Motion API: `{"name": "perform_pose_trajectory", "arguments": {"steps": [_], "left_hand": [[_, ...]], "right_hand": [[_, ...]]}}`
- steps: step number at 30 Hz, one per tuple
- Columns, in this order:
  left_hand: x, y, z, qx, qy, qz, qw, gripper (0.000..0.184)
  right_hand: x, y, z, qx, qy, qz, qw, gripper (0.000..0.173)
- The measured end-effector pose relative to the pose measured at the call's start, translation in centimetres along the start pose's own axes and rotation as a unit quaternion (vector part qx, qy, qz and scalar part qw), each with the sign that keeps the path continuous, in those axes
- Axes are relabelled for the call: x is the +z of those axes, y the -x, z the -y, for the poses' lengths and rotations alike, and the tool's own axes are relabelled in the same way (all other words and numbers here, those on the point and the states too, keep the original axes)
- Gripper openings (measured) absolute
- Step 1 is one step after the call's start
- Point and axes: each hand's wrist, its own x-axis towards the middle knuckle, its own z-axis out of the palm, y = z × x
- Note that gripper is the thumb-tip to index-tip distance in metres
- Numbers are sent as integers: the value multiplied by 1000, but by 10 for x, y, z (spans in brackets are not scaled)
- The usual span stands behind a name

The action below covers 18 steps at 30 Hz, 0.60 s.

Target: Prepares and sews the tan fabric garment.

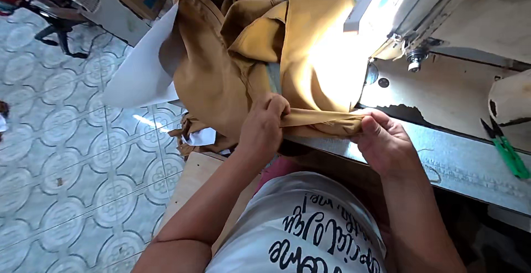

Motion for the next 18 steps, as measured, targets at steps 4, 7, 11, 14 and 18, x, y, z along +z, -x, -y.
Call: {"name": "perform_pose_trajectory", "arguments": {"steps": [4, 7, 11, 14, 18], "left_hand": [[2, -2, -5, -24, 56, 44, 997, 29], [-4, -4, 10, -31, 323, 120, 938, 24], [4, -3, 22, -67, 756, 205, 617, 27], [16, 0, 19, -88, 793, 197, 570, 22], [19, 0, 21, -123, 789, 154, 582, 20]], "right_hand": [[6, -9, -12, 20, -242, -1, 970, 27], [1, -10, -15, 63, -248, -34, 966, 32], [-8, -9, -20, 102, -199, -33, 974, 35], [-2, -9, -23, 108, -186, -38, 976, 46], [-10, 4, -25, 31, -80, -9, 996, 76]]}}
